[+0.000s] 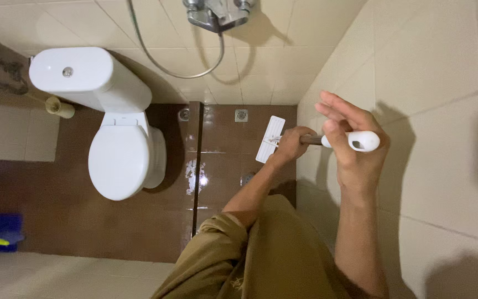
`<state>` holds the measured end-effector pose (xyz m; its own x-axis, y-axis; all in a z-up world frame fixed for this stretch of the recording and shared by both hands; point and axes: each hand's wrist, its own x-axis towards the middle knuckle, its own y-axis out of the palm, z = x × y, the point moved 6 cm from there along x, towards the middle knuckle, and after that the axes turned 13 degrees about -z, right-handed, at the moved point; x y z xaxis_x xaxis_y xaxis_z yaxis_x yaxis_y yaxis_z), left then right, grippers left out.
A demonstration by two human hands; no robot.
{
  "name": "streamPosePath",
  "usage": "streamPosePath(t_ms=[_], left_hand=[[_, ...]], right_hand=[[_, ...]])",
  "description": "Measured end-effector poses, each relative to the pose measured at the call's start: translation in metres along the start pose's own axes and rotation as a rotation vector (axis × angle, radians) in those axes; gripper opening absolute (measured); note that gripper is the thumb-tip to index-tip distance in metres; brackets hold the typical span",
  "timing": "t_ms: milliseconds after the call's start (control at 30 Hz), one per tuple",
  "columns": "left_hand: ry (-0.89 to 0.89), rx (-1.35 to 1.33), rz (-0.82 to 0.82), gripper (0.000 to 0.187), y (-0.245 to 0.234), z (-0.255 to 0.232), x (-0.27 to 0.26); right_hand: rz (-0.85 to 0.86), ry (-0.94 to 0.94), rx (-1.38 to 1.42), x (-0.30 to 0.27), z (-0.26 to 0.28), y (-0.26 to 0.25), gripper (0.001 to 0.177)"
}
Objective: The person uses a squeegee to push water across the bathroom floor toward a drain, navigating around the toilet and sink.
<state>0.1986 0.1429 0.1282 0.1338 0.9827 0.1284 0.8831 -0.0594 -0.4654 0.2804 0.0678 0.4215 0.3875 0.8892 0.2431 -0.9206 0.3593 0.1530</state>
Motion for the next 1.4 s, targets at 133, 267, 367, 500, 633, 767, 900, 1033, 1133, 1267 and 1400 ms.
streamPosePath(t_ms=[133, 267, 367, 500, 633, 767, 900, 1033, 1133, 1267, 1400], left_hand=[[0.074, 0.064, -0.011, 0.02, 0.017, -0.008, -0.022], [0.204, 0.005, -0.061, 0.034, 0.023, -0.003, -0.049], [0.142, 0.206, 0.026, 0.043, 0.031, 0.022, -0.067], [0.144, 0.471, 0.061, 0.043, 0.035, 0.035, -0.085], [-0.107, 0.479, 0.108, 0.027, 0.036, 0.082, -0.1], [-0.048, 0.411, -0.009, 0.032, 0.043, 0.098, -0.122], [-0.121, 0.485, 0.094, 0.055, 0.053, 0.089, -0.146], [0.15, 0.358, 0.026, 0.066, 0.053, 0.047, -0.17], [0.103, 0.349, 0.023, 0.058, 0.057, 0.02, -0.185], [0.096, 0.217, -0.054, 0.043, 0.055, -0.019, -0.211], [0.072, 0.169, -0.096, 0.044, 0.043, -0.04, -0.215]], right_hand=[[-0.019, -0.122, 0.046, -0.022, 0.003, -0.029, 0.028], [-0.096, -0.058, 0.117, -0.056, 0.002, -0.053, 0.048], [-0.176, -0.039, 0.078, -0.076, -0.011, -0.067, 0.052], [-0.271, -0.015, -0.033, -0.108, -0.019, -0.081, 0.051], [-0.167, 0.075, -0.039, -0.144, -0.022, -0.08, 0.052], [-0.099, 0.099, 0.006, -0.17, -0.01, -0.086, 0.057], [-0.041, 0.081, -0.142, -0.188, 0.003, -0.1, 0.063], [-0.084, 0.013, -0.203, -0.195, 0.023, -0.11, 0.066], [-0.13, -0.062, -0.234, -0.203, 0.046, -0.12, 0.061], [-0.186, -0.064, -0.228, -0.211, 0.055, -0.126, 0.057], [-0.256, -0.087, -0.196, -0.217, 0.049, -0.126, 0.05]])
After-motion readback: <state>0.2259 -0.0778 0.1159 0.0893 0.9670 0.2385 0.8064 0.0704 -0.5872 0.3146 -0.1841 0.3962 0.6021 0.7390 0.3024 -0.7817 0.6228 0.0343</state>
